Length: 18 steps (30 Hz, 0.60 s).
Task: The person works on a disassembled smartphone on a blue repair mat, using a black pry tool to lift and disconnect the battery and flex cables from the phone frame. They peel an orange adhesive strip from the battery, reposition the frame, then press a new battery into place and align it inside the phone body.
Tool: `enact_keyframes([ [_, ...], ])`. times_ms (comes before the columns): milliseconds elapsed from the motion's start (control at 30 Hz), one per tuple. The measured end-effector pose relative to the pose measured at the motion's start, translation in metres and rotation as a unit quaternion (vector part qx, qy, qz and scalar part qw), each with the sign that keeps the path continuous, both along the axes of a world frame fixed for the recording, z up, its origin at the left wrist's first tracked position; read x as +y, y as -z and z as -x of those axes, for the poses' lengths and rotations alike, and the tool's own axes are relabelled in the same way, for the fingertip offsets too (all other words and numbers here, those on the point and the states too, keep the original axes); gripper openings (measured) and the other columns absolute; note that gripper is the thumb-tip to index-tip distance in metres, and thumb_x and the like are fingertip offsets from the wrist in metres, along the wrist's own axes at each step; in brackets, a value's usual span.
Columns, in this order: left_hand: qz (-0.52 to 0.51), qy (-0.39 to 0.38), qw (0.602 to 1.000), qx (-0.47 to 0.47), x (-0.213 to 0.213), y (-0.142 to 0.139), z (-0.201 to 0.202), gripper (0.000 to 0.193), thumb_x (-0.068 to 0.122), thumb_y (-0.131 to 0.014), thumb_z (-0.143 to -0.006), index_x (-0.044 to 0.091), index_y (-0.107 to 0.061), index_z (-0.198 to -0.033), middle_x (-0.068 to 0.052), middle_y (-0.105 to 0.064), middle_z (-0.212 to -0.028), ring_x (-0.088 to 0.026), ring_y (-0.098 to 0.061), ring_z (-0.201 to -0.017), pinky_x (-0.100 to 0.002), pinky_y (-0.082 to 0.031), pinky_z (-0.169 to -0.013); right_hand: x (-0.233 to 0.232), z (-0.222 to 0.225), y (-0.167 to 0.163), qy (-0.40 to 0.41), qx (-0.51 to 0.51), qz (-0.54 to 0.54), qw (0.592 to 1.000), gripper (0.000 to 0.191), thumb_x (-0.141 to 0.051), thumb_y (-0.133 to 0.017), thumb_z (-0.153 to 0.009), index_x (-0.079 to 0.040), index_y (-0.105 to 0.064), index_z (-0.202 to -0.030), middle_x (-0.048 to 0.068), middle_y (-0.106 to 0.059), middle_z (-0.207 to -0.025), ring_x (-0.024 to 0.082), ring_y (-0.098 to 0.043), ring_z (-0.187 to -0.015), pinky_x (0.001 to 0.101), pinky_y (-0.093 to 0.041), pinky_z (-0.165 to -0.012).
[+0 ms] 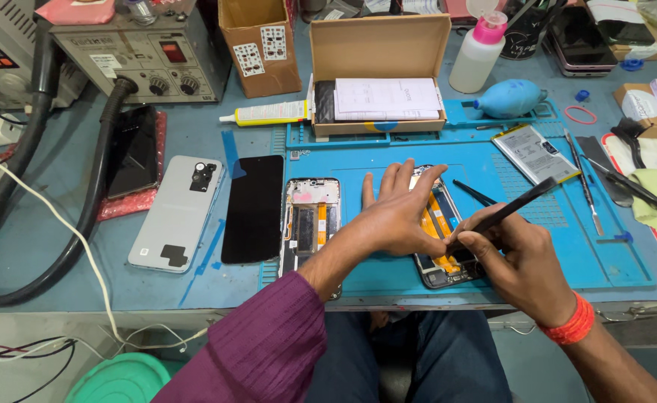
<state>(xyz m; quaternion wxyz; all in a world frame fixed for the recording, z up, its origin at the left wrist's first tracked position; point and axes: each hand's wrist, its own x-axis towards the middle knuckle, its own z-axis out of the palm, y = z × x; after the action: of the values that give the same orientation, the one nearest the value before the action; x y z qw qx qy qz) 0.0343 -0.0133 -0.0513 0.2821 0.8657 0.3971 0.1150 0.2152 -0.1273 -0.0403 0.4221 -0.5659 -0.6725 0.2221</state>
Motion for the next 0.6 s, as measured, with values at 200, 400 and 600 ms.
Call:
enact_keyframes([
  [200,0.036,0.008,0.999,-0.034,0.010,-0.002,0.006,0.132,0.049,-0.089,-0.052,0.027,-0.019,-0.162,-0.030,-0.015,-0.167,-0.044,-0.002,-0.158,-0.070,0.004,-0.118,-0.002,-0.004,0.004,-0.028,0.130,0.002,0.991,0.014,-0.010,-0.059,-0.102,0.003,-0.061,-0.107,0.013,-0.077,-0.096,0.017,-0.076,-0.091,0.0308,-0.063,-0.079],
  [400,0.009,-0.011,1.000,-0.002,0.001,-0.003,0.001,0.138,0.047,-0.092,-0.048,0.024,-0.016,-0.162,-0.030,-0.011,-0.166,-0.045,0.000,-0.157,-0.069,0.006,-0.118,-0.001,-0.003,0.006,-0.043,0.191,-0.022,0.980,0.016,-0.012,-0.060,-0.103,0.002,-0.057,-0.109,0.013,-0.073,-0.100,0.020,-0.075,-0.095,0.0334,-0.064,-0.084],
  [600,0.018,-0.037,0.999,0.011,-0.008,-0.007,-0.009,0.137,0.048,-0.092,-0.052,0.024,-0.013,-0.162,-0.031,-0.006,-0.167,-0.046,0.006,-0.156,-0.069,0.008,-0.118,-0.002,-0.002,0.004,-0.003,0.222,-0.023,0.975,0.018,-0.014,-0.061,-0.103,0.002,-0.055,-0.111,0.013,-0.072,-0.100,0.021,-0.075,-0.096,0.0347,-0.065,-0.085],
])
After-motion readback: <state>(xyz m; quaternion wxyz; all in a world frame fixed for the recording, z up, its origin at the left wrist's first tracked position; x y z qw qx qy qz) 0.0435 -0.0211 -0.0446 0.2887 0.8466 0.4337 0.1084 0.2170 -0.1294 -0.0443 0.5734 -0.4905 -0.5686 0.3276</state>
